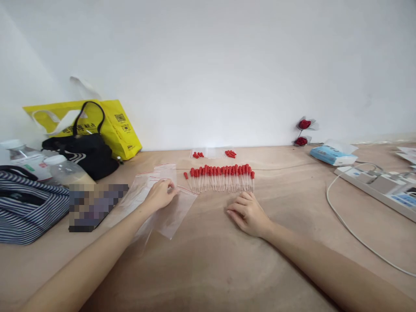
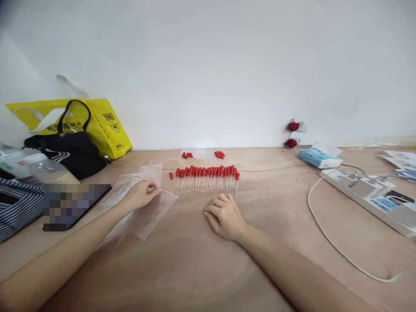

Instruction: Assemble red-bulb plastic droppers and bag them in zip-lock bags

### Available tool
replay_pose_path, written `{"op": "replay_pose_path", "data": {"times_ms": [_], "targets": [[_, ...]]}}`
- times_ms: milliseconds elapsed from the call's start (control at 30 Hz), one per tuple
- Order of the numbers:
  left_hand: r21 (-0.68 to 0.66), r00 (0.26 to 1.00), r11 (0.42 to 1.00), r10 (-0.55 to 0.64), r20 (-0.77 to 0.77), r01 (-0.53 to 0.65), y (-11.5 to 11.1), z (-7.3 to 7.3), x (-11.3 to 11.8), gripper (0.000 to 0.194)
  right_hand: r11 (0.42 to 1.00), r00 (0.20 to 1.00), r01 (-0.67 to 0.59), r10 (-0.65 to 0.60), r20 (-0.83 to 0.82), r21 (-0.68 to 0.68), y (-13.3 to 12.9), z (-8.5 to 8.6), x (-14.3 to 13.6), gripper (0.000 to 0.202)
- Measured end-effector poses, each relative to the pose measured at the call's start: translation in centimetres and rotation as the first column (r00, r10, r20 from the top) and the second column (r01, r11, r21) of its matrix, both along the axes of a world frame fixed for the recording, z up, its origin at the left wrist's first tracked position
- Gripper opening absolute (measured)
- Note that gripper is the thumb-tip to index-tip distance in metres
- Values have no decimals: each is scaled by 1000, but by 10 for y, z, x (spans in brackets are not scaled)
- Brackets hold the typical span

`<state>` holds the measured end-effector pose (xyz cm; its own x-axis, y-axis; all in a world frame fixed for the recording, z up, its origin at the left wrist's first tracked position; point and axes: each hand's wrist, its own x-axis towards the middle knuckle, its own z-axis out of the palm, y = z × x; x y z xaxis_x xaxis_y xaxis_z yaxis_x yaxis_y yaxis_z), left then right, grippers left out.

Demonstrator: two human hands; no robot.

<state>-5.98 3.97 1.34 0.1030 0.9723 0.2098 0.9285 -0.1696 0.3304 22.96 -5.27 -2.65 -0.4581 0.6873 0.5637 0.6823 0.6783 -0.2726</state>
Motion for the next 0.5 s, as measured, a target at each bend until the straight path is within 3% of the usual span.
{"op": "replay_pose_path", "data": {"times_ms": [267, 500], "targets": [[-217, 989, 975, 74, 130, -45, 2, 3, 1, 37, 1000, 1000, 14, -14, 24, 6, 1, -1, 1, 17], [-406, 955, 914, 113, 274, 9, 0, 29, 2, 36, 1000, 998, 24, -23, 59, -14, 0, 1, 1, 17]]}}
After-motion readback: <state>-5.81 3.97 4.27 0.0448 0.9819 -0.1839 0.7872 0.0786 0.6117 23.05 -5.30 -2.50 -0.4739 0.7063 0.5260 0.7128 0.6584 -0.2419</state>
